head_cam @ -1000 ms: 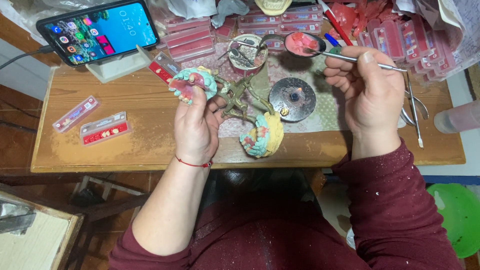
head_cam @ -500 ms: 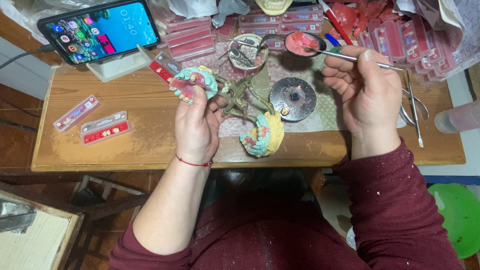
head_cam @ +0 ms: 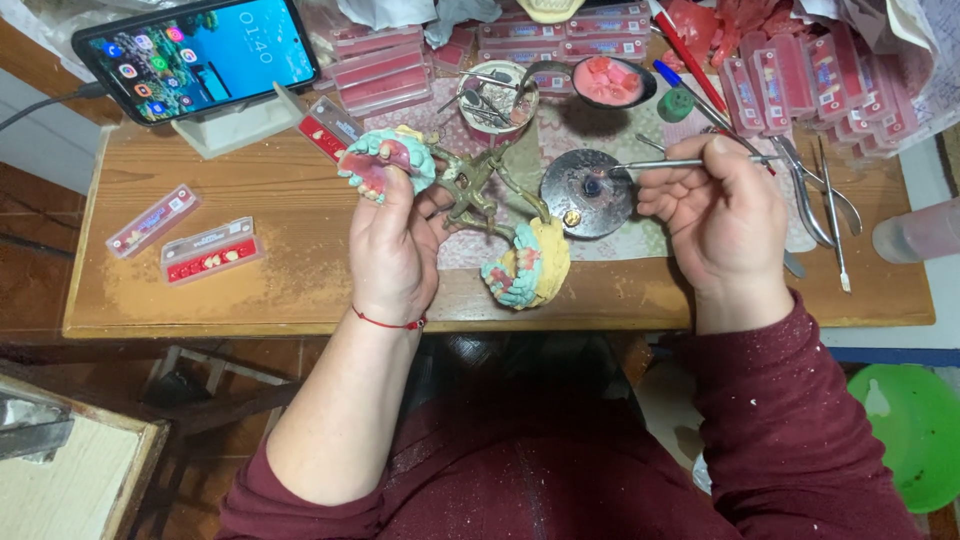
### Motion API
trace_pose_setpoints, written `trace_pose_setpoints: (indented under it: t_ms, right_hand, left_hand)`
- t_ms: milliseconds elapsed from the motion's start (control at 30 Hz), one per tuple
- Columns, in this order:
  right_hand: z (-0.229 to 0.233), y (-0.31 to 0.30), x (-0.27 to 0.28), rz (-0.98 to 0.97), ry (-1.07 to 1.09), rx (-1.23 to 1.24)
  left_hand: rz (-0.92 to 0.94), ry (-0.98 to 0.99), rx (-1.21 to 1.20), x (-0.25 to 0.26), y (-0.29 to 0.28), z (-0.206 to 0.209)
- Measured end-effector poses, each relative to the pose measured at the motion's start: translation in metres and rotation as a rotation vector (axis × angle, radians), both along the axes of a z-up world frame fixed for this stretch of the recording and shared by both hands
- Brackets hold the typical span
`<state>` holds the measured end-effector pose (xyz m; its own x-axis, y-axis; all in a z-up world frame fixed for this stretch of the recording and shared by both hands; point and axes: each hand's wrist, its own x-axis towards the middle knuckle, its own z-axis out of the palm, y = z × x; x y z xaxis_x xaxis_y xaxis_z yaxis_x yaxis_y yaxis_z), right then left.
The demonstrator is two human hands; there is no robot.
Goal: The person uses a rotary tool to grind a small pink object, then switches to a dental model to apply pink wax using a spatula. They later use the rotary tool again on a small object while seated at a cluttered workbench.
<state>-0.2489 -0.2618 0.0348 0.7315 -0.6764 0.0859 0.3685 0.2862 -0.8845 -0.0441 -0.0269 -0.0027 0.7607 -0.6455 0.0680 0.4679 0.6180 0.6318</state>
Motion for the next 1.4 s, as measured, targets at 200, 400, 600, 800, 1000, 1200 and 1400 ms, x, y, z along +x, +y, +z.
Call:
trace_pose_setpoints:
  t_ms: [200, 400, 600, 800, 1000, 1200, 1400]
  right_hand:
    - [-0.001, 0.002, 0.000, -0.040, 0.051, 0.007]
    - [-0.003, 0.002, -0.002, -0.030, 0.022, -0.018]
    - [-0.004, 0.032, -0.011, -0.026, -0.102, -0.148]
    - [0.006, 0.082, -0.017, -0.014, -0.096, -0.261]
    - [0.010, 0.092, -0.012, 0.057, -0.109, -0.198]
    - [0.003, 0.090, -0.014, 0.109, -0.174, -0.308]
    - [0.002, 0.084, -0.019, 0.098, -0.167, -0.416]
  left_hand:
    - [-0.015, -0.032, -0.016, -0.001, 0.001, 0.004]
    - [-0.019, -0.031, -0.029, 0.000, 0.001, -0.001]
    - [-0.015, -0.027, -0.031, 0.001, 0.000, -0.002]
    - [-0.032, -0.027, -0.038, 0.002, 0.000, -0.006]
    - [-0.032, -0.041, -0.037, 0.001, -0.001, 0.001]
    - [-0.029, -0.050, -0.039, 0.002, -0.001, -0.002]
    - [-0.027, -0.054, -0.029, 0.000, -0.002, 0.003]
